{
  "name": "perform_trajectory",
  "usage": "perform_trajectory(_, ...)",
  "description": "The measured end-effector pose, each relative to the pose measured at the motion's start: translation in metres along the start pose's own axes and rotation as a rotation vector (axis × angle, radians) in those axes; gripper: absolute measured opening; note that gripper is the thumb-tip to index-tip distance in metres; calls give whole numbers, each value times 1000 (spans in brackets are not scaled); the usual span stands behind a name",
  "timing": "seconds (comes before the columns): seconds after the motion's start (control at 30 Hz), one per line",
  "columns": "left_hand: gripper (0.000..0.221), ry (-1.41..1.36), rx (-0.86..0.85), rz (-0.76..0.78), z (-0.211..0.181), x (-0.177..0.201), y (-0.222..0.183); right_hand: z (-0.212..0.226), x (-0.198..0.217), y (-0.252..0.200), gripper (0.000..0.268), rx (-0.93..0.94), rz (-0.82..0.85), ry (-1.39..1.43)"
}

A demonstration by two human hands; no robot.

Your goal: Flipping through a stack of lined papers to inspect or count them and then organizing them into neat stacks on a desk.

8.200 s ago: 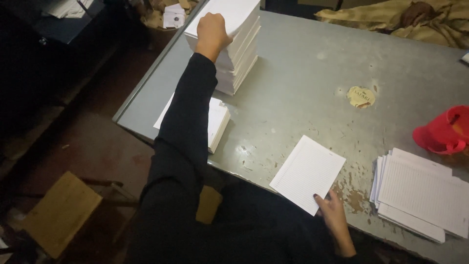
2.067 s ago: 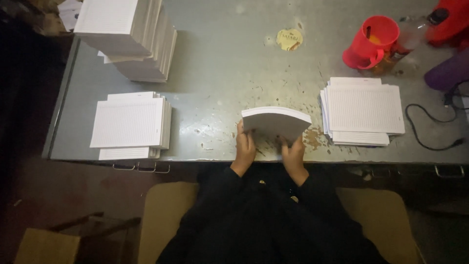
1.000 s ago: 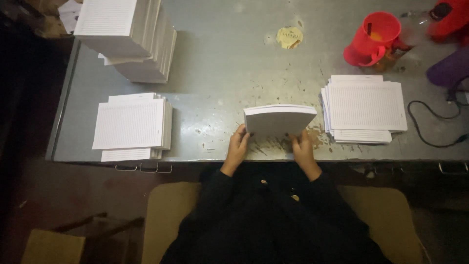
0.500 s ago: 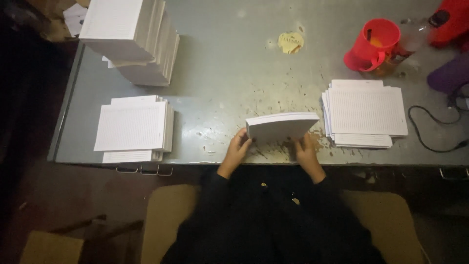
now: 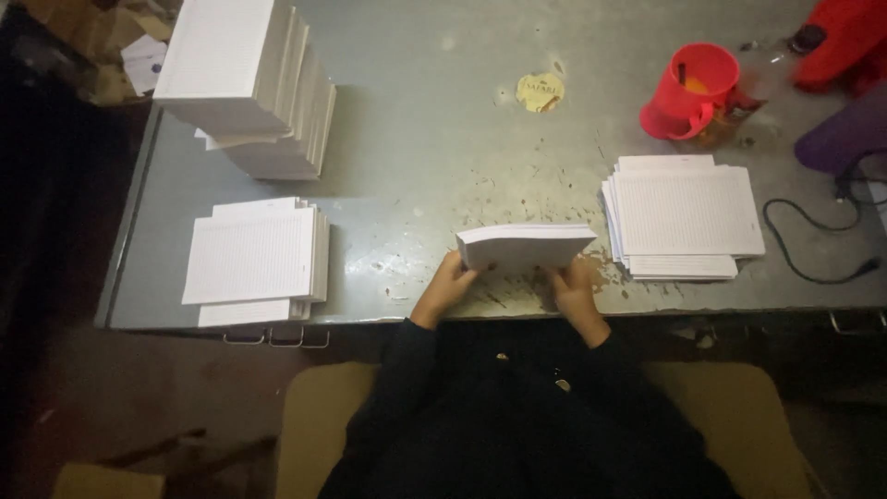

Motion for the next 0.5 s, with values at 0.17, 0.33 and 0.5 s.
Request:
perform_trajectory(0.17, 16, 20, -23, -46, -17, -1, -5, -33, -3, 13, 30, 42, 34, -79)
perform_trajectory(0.33, 14, 54, -79, -70, -15, -3, -1, -3, 7, 5, 27, -19, 48, -62)
perform_trajectory(0.5, 26, 13, -5, -106, 21, -8, -2, 56, 20, -3, 17, -27, 131, -70)
Point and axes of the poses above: each hand's wrist, its own y-axis towards the middle knuckle, its own x-axis out of the back of the hand, z = x × y, the point moved 4 cm from there along y, towards the middle knuckle, and after that the axes turned 4 degrees about -y, right-handed, at the moved point
